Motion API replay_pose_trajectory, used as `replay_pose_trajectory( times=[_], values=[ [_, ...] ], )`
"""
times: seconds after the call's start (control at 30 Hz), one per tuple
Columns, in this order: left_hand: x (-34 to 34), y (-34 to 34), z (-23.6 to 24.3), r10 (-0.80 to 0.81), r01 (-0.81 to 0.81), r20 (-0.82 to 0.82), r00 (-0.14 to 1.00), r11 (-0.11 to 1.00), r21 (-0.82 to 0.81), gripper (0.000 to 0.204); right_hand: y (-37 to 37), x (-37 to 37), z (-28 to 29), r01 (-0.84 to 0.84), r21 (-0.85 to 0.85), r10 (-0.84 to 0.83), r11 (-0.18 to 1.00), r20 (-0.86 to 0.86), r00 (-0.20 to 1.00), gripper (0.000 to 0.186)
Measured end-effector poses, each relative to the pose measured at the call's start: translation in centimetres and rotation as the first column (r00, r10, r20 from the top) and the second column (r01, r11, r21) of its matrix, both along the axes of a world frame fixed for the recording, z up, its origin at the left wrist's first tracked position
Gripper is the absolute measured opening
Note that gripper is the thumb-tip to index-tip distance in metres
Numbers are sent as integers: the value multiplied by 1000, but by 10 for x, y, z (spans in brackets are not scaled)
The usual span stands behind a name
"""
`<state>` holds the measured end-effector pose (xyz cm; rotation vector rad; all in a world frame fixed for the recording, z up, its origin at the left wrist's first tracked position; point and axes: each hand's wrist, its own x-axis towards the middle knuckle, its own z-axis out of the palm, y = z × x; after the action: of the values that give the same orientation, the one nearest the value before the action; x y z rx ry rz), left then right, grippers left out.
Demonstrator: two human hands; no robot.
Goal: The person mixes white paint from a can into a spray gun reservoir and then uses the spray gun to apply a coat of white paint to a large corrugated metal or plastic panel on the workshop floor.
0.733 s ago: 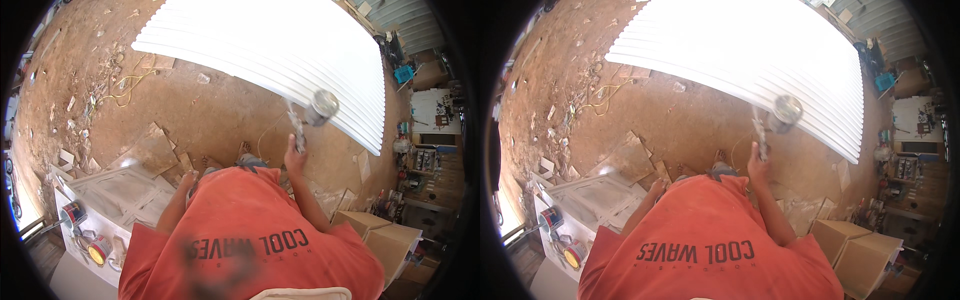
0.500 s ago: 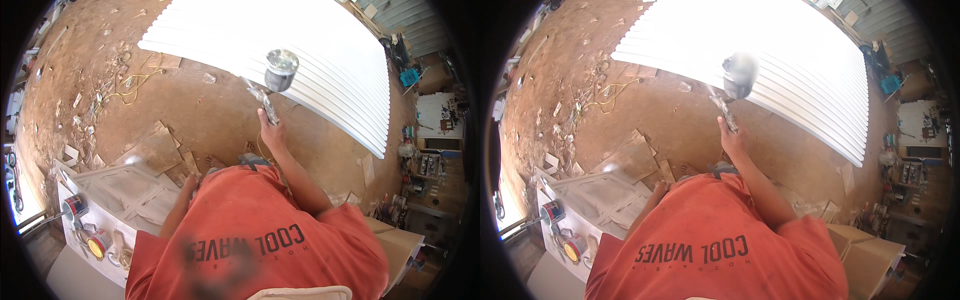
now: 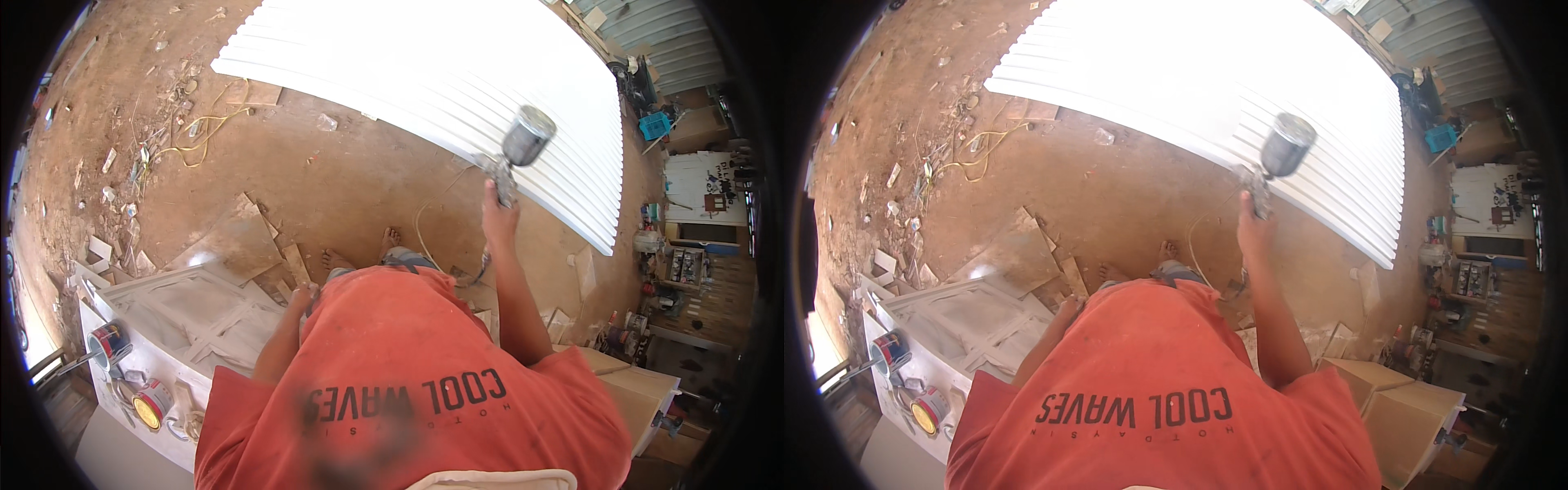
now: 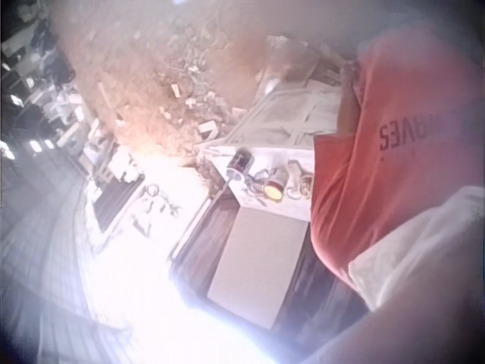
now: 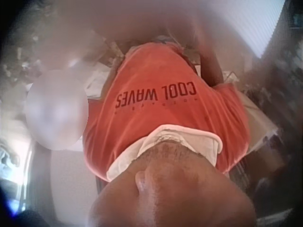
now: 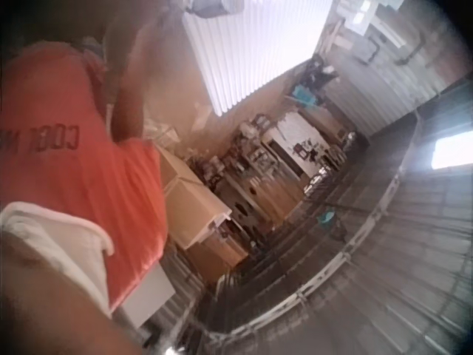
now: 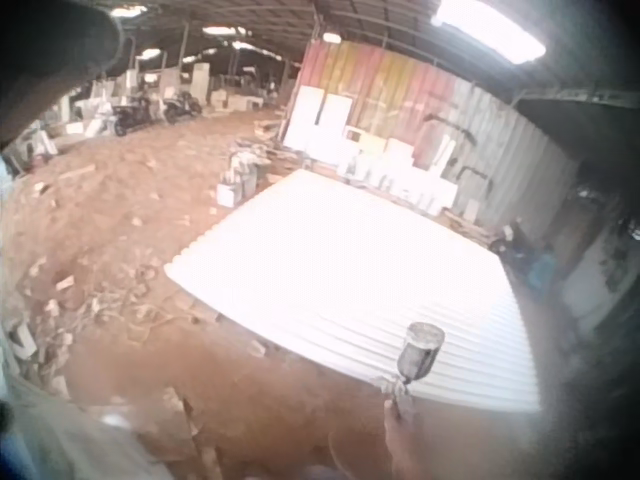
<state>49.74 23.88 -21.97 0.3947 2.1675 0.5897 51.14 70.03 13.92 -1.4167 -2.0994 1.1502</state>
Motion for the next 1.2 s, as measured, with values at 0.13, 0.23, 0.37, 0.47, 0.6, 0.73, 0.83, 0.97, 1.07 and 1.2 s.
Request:
replay_pose_trajectory(
  times=[0.13, 0.23, 0.37, 0.47, 0.6, 0.73, 0.83, 0.97, 1.07, 1.2],
  values=[
    [-14, 23, 17, 89, -89, 94, 992, 996, -5, 49, 22, 44, 4, 77, 26, -77, 997, 6, 997, 40],
    [-15, 28, 34, 139, -144, 108, 984, 989, 35, 49, 26, 36, 7, -2, 43, 0, 999, 41, 999, 40],
    [-18, 31, 48, 25, -27, 48, 999, 999, 44, 46, 27, -10, -9, -133, 126, 154, 983, -178, 972, 34],
    [2, 19, 21, 108, -107, -43, 993, 994, 9, 42, 13, -61, -1, -246, -16, 244, 969, -64, 968, 35],
    [26, 4, 10, 26, -19, -142, 990, 998, 52, 38, -2, -119, -3, -328, -58, 326, 943, -41, 944, 35],
    [38, 4, 25, 46, -46, -4, 999, 998, -37, 36, -8, -152, 25, -414, -46, 406, 909, -122, 906, 37],
    [50, 8, 25, 147, -140, 84, 986, 987, -81, 35, -5, -163, 42, -419, -112, 399, 901, -162, 902, 38],
    [33, 38, 54, 49, -46, 35, 998, 996, -74, 33, 47, -152, 25, -320, -42, 309, 947, -166, 937, 37],
    [14, 62, 59, 117, -115, 108, 987, 993, -21, 34, 81, -122, 30, -210, -72, 197, 975, -158, 968, 36],
    [-21, 118, 72, 128, -142, 88, 988, 973, 183, 40, 150, -81, 10, -23, 44, 31, 999, -201, 979, 36]
  ],
)
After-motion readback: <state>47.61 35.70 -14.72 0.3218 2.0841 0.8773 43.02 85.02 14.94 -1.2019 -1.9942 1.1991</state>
